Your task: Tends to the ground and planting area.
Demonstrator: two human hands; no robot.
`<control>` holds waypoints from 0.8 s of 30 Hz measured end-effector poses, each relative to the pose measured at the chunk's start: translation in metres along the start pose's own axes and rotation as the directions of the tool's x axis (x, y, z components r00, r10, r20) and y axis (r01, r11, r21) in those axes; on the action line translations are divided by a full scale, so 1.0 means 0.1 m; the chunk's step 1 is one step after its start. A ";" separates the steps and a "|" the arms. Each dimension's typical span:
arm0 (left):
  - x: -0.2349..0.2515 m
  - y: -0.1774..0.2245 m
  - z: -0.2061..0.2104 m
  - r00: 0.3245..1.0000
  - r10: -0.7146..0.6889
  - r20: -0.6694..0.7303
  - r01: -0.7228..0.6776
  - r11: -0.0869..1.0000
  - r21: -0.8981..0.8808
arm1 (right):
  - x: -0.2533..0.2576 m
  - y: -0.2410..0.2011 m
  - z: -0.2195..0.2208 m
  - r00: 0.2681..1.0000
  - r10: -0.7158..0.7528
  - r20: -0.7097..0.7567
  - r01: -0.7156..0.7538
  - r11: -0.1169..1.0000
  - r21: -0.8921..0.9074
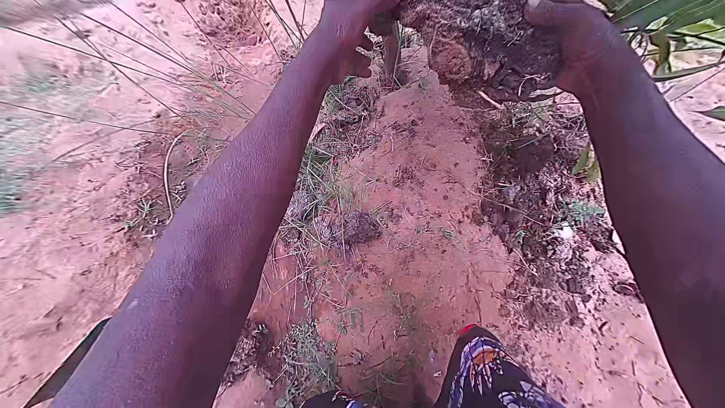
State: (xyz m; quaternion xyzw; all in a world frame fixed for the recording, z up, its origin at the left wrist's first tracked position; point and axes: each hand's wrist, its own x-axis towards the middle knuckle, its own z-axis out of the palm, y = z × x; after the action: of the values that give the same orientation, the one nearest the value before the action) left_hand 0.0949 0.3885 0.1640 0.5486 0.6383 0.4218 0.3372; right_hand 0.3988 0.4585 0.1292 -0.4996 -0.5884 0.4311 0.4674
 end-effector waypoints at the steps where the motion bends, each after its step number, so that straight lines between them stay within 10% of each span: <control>1: 0.14 -0.18 0.09 0.990 -0.143 0.013 0.141 0.986 0.090 | 0.17 0.23 0.07 0.998 0.051 -0.028 -0.055 0.988 -0.146; 5: 0.23 -1.04 0.44 0.947 -0.321 -0.035 0.317 0.905 0.282 | 0.17 0.99 0.59 0.988 0.107 -0.111 -0.155 0.709 -0.688; 8: -0.24 -1.35 0.36 0.912 -0.372 0.173 0.338 0.921 0.195 | -0.02 1.27 0.87 0.998 0.059 -0.008 -0.045 0.654 -0.755; 13: -1.18 -1.73 -0.19 0.819 -0.408 0.404 0.109 0.801 0.588 | -0.01 1.20 1.00 0.986 -0.107 -0.127 -0.045 0.567 -0.823; 16: -1.92 -1.96 -0.57 0.711 -0.526 0.466 0.121 0.745 0.656 | 0.01 1.19 1.23 0.962 -0.269 0.055 0.165 0.406 -0.899; 20: -2.83 -2.27 -0.78 0.584 -0.564 0.584 0.209 0.800 0.563 | 0.14 1.29 1.51 0.986 -0.110 0.127 0.148 0.205 -0.968; 24: -3.31 -2.60 -0.68 0.612 -0.471 0.635 0.289 0.881 0.375 | 0.30 1.39 1.47 0.981 -0.143 0.133 0.145 0.077 -0.986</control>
State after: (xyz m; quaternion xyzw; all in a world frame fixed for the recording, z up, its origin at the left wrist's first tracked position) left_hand -0.0178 0.0395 -0.0546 0.5542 0.6052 0.0163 0.5713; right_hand 0.2787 0.5001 -0.0303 -0.6227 -0.7709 -0.1249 0.0491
